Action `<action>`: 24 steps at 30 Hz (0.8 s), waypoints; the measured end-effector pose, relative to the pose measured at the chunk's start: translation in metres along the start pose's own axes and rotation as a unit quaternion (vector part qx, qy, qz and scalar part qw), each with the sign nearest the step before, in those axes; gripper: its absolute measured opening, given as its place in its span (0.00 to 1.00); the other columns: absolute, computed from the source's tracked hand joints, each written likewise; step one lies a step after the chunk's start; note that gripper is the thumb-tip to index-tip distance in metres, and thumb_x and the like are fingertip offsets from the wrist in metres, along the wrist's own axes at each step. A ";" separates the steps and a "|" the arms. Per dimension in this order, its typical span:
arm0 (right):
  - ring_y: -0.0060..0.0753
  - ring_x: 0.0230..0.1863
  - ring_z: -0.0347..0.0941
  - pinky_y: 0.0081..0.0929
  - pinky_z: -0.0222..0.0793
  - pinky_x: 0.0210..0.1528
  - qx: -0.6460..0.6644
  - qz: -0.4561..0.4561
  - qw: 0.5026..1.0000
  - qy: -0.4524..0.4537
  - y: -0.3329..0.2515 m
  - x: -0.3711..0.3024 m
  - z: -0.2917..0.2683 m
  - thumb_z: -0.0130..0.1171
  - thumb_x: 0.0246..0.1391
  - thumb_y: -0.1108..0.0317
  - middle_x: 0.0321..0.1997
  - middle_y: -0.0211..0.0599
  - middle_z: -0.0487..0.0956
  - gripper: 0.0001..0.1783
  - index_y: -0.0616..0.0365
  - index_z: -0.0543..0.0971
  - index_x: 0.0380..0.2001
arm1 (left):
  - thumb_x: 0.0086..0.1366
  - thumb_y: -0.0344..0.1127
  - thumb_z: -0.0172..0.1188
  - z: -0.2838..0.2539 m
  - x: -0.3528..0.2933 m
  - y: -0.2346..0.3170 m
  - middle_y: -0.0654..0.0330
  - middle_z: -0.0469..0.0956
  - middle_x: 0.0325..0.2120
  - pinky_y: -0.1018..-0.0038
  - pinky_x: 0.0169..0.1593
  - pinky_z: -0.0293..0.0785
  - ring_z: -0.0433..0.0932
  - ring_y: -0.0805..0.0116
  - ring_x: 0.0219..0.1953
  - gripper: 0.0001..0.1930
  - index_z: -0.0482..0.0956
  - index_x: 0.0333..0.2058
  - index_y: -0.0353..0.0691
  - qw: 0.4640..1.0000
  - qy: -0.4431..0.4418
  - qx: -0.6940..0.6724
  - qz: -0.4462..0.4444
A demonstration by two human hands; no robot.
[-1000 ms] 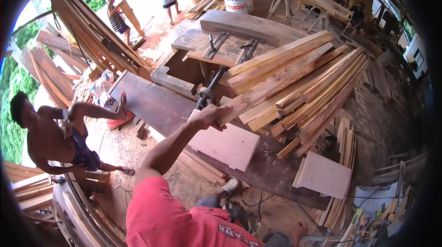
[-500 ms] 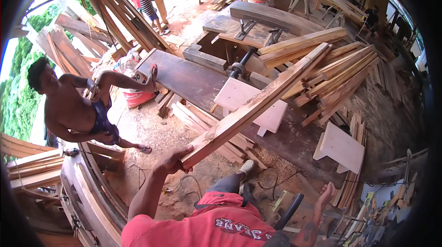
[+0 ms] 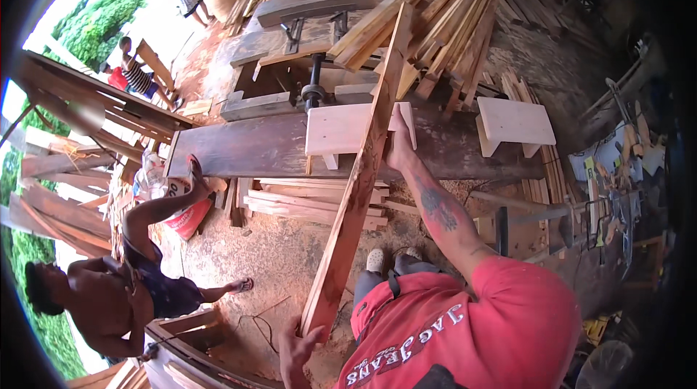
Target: The person selects a long wooden plank from a stack, places it onto a miter saw, and cuts a piece off the end. The person then moves the cut plank to another stack and repeats the process with additional planks, handling them one at a time and using the miter saw for each cut.
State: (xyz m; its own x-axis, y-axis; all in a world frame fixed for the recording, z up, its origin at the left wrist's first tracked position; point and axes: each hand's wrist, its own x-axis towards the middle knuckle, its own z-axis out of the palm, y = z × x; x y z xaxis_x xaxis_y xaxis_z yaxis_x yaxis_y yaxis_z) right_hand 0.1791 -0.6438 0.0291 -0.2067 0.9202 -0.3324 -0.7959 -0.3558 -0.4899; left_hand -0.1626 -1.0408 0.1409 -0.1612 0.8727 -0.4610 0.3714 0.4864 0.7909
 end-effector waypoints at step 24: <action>0.48 0.39 0.77 0.44 0.72 0.45 0.179 -0.233 0.950 -0.101 0.063 -0.226 0.000 0.28 0.42 0.13 0.35 0.47 0.79 0.58 0.61 0.75 0.43 | 0.40 0.51 0.76 -0.016 0.157 -0.130 0.50 0.78 0.33 0.58 0.38 0.76 0.79 0.50 0.34 0.33 0.75 0.43 0.40 0.865 0.038 0.362 0.344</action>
State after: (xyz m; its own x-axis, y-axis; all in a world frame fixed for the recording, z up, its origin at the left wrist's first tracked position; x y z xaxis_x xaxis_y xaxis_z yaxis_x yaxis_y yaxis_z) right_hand 0.1757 -0.8744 0.0730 0.1388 0.9898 0.0328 -0.9633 0.1426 -0.2275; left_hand -0.2504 -0.9661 -0.0279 0.2766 0.9585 0.0684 0.8747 -0.2806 0.3952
